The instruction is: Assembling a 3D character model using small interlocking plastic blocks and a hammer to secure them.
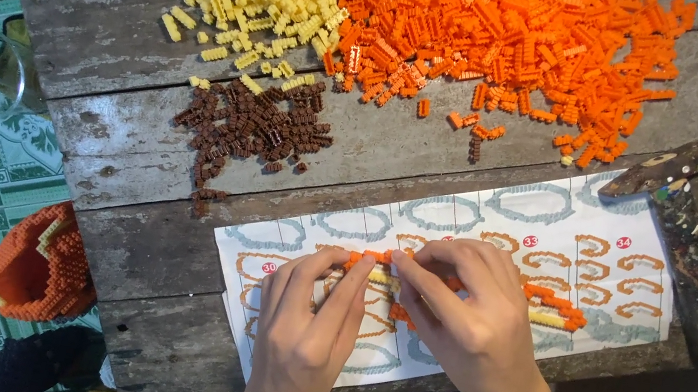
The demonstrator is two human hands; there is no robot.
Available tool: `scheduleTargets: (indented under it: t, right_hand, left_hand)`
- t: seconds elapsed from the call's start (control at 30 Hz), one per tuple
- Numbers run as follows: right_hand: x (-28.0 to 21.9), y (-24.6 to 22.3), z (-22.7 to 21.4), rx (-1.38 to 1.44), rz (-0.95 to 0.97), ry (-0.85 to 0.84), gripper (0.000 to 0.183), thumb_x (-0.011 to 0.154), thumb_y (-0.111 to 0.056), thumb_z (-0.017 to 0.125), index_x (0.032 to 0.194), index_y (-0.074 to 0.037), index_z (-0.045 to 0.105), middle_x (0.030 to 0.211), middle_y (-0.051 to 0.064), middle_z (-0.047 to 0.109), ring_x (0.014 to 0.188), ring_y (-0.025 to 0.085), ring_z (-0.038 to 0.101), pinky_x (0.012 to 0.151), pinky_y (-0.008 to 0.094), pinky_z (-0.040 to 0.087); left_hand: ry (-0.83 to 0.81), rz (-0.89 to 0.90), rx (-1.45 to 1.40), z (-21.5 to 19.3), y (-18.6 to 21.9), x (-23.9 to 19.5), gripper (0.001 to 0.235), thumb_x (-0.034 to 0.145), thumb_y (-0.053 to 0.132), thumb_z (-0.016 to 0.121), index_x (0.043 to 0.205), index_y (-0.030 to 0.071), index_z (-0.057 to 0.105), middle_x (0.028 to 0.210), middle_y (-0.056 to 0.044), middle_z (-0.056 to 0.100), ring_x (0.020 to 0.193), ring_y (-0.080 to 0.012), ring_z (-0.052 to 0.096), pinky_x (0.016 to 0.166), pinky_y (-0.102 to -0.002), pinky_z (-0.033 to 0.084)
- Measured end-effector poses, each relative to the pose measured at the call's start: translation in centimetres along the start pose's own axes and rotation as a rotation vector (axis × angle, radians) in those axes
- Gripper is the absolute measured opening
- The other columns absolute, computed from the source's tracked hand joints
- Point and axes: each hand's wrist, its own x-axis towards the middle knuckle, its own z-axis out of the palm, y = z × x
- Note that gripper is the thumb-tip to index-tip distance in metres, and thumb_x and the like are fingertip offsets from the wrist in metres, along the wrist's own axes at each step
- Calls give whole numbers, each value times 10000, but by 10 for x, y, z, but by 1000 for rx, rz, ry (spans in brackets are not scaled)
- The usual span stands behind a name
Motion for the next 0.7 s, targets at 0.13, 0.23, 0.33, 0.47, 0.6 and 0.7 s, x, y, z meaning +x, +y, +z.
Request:
scheduleTargets:
  t: [0.13,0.23,0.33,0.47,0.6,0.7]
  right_hand:
    - [4,-4,-5,-37,-31,-18,383,797,-70,931,1171,-89,850,1121,66,740,961,225,648,884,375,533]
    - [5,-7,-4,-57,-50,-5,362,821,-61,913,1174,-64,833,1184,72,765,1013,233,677,903,373,529]
    - [0,-7,-2,-117,-67,-21,382,838,-99,902,1209,-58,824,1225,84,769,1135,278,701,993,435,538]
    - [3,-7,-7,-107,-137,-106,457,854,-74,840,1292,18,745,1297,161,709,1171,319,690,1017,465,551]
    - [8,-10,-9,-128,-187,-114,459,824,-22,825,1266,70,746,1281,193,711,1141,325,697,962,435,572]
    - [6,-13,-6,-171,-199,-97,461,804,-22,816,1246,89,745,1256,205,705,1147,345,700,970,441,580]
  left_hand:
    - [24,-1,-6,-1,2,3,436,834,-30,864,1267,15,836,1297,-147,717,1143,-282,689,1012,-432,547]
    - [30,4,-1,0,2,2,400,842,-24,868,1240,12,846,1289,-139,713,1122,-275,687,993,-429,542]
    - [16,-9,-5,0,2,1,419,847,-15,873,1263,21,845,1307,-142,710,1150,-278,685,1003,-429,549]
    - [21,10,-13,-1,2,2,437,842,-27,863,1277,13,830,1308,-146,708,1163,-289,684,1023,-437,542]
    - [25,31,8,-1,2,2,419,848,-19,869,1264,12,833,1302,-148,704,1138,-288,680,1004,-430,535]
    - [9,29,-3,-2,2,1,454,835,-23,865,1287,10,830,1308,-151,699,1146,-291,668,1015,-439,532]
